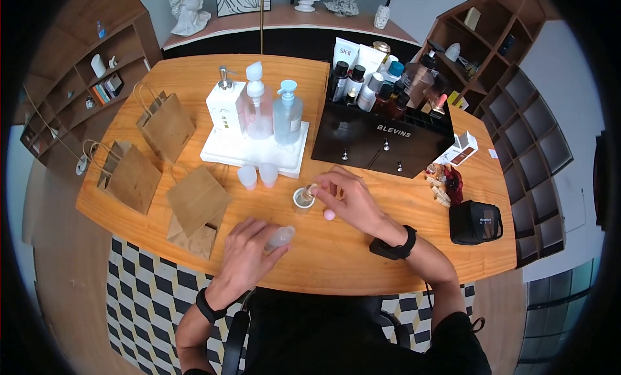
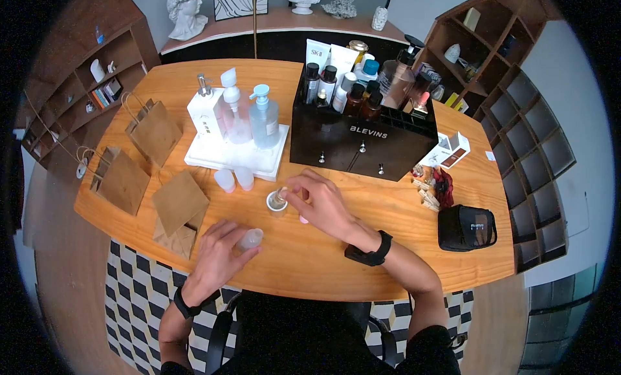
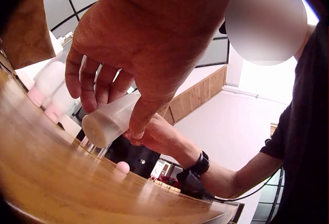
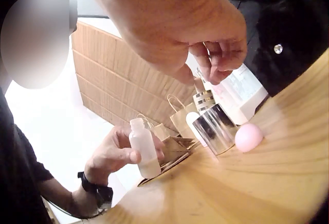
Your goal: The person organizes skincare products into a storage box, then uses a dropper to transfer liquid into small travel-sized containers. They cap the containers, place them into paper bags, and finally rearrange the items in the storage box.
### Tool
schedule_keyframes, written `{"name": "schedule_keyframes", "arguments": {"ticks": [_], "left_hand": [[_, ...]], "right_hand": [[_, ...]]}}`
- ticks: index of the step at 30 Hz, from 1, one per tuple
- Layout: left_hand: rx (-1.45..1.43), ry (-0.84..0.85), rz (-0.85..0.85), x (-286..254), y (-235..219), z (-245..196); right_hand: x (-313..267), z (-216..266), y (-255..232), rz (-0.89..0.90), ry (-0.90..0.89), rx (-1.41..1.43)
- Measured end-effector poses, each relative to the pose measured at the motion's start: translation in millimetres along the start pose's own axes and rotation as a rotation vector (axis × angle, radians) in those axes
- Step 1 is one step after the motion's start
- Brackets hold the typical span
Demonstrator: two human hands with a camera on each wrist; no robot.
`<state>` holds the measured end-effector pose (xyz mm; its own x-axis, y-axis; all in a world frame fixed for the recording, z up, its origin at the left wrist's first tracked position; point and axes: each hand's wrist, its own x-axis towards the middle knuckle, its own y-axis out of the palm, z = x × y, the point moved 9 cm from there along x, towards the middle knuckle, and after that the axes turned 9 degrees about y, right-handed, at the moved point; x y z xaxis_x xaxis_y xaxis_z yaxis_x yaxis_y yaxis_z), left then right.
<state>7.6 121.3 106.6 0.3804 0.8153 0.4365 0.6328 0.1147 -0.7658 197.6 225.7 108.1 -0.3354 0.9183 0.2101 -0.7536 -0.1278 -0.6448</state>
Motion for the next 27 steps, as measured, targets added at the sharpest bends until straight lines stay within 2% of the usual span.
{"name": "schedule_keyframes", "arguments": {"ticks": [2,7,9,12,27], "left_hand": [[-0.001,-0.004,0.004,-1,-1,1],[0.012,-0.001,-0.010,-4,-1,7],[0.018,-0.015,0.006,-6,0,7],[0.010,0.006,-0.020,-1,-7,3],[0.029,0.016,-0.019,13,-6,0]], "right_hand": [[5,-7,10,0.067,0.017,0.088],[5,5,7,0.072,0.029,0.110],[1,21,-2,-0.042,-0.160,0.005],[0,33,-6,-0.050,-0.240,0.003],[1,27,1,-0.073,-0.253,0.031]]}}
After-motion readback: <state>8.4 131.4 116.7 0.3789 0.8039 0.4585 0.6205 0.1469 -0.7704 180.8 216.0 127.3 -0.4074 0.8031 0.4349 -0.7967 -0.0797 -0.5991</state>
